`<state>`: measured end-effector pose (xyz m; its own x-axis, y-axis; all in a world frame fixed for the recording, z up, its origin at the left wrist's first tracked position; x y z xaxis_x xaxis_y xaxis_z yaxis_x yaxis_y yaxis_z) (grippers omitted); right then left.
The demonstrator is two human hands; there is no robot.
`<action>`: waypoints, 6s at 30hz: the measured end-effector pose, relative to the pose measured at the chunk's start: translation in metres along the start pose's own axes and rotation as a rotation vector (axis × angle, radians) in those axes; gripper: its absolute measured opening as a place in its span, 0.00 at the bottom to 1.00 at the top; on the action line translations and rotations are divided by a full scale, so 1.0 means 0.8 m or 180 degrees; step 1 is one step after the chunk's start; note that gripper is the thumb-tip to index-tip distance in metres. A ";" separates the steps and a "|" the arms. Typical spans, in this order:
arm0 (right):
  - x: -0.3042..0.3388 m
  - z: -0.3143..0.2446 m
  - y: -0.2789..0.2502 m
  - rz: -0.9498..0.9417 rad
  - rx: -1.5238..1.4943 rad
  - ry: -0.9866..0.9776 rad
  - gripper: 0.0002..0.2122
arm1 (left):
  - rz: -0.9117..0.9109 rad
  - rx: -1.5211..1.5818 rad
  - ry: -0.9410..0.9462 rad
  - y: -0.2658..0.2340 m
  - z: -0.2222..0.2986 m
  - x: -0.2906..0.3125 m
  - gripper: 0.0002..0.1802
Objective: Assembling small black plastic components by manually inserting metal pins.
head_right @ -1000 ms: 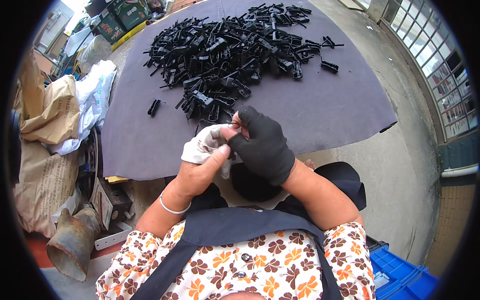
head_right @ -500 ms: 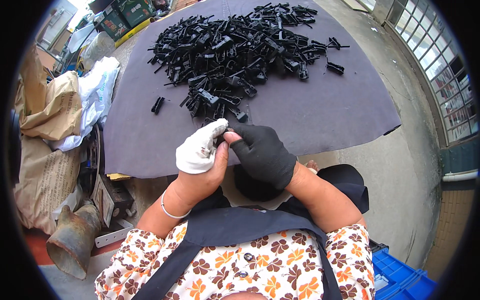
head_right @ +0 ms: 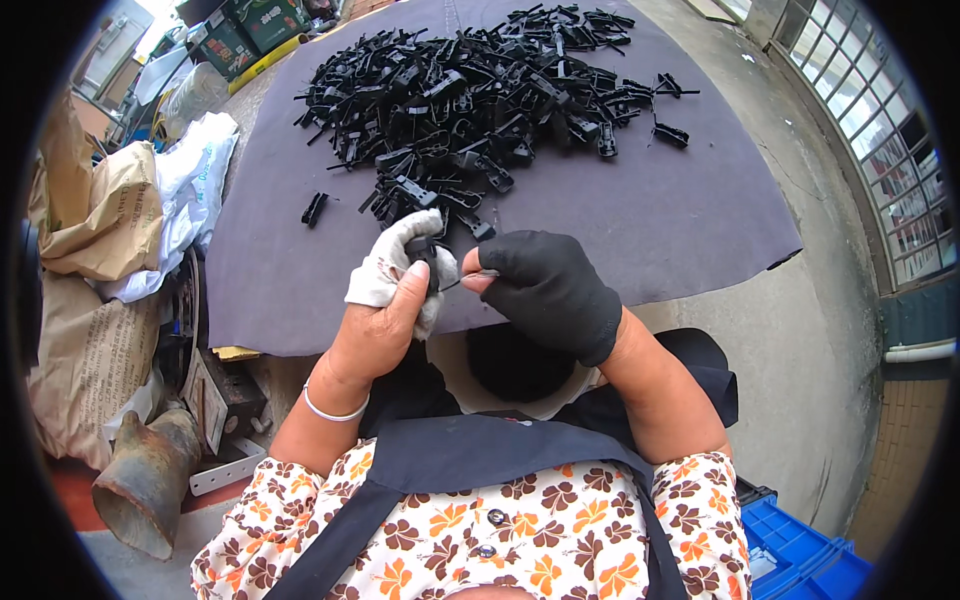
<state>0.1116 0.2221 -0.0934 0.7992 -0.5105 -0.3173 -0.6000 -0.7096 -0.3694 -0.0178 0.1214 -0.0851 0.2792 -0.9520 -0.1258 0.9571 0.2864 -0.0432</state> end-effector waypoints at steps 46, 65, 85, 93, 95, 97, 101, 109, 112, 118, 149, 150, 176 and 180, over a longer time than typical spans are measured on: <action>-0.014 0.022 0.009 0.0558 0.1896 0.0076 0.13 | 0.0123 -0.3465 0.1983 0.001 0.016 -0.041 0.23; -0.018 0.048 -0.040 0.2220 0.0083 0.0392 0.09 | -0.1591 -0.3683 0.2034 0.086 0.014 0.002 0.11; 0.012 -0.029 -0.005 -0.0101 0.0647 -0.0947 0.21 | -0.0371 0.1808 -0.1017 0.010 -0.022 0.005 0.10; 0.020 -0.020 0.005 0.0828 0.0314 -0.0117 0.10 | 0.0055 0.0042 0.0292 0.022 -0.019 0.009 0.12; 0.019 -0.033 0.009 0.0386 0.0385 -0.0634 0.10 | 0.0286 0.0016 0.0418 0.019 -0.023 0.004 0.12; 0.023 -0.041 0.018 0.0239 0.0971 -0.1082 0.12 | 0.0216 0.0095 0.0240 0.022 -0.021 0.001 0.12; 0.023 -0.019 0.004 0.1103 0.0774 -0.0874 0.10 | -0.0198 0.0424 0.0027 0.036 -0.012 0.003 0.13; 0.018 -0.002 -0.003 0.0228 -0.0697 0.0719 0.06 | -0.0217 -0.0361 0.0107 0.029 -0.006 0.003 0.12; 0.018 -0.003 0.004 0.0076 -0.0451 0.0682 0.09 | -0.0046 -0.0782 0.0161 0.028 -0.006 0.004 0.12; 0.019 0.007 0.014 0.0032 -0.0509 0.0985 0.12 | 0.0211 -0.2145 0.1580 0.030 0.000 0.006 0.14; 0.020 0.009 -0.017 -0.0015 0.0217 0.0152 0.07 | -0.0124 0.0284 -0.0072 0.023 -0.011 -0.005 0.19; 0.022 0.011 -0.014 -0.0006 0.0219 0.0161 0.07 | -0.0318 0.0048 -0.0072 0.024 -0.012 -0.005 0.20; 0.021 0.007 -0.019 -0.0710 0.0494 0.0810 0.09 | -0.0417 -0.2333 0.0809 0.041 0.020 0.026 0.17; 0.018 0.026 -0.042 0.0427 0.2026 0.0733 0.13 | -0.0730 -0.2971 0.1128 0.035 0.029 0.017 0.17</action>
<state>0.1426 0.2492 -0.1036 0.6616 -0.7142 -0.2285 -0.5427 -0.2458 -0.8031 0.0149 0.1142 -0.0653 -0.0869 -0.9510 -0.2966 0.5005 0.2158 -0.8384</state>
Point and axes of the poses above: each hand's wrist, its own x-axis away from the middle knuckle, its own y-axis out of the palm, z = x × y, the point moved 4 cm from there along -x, towards the middle knuckle, and after that the axes turned 5 degrees about y, right-handed, at the moved point
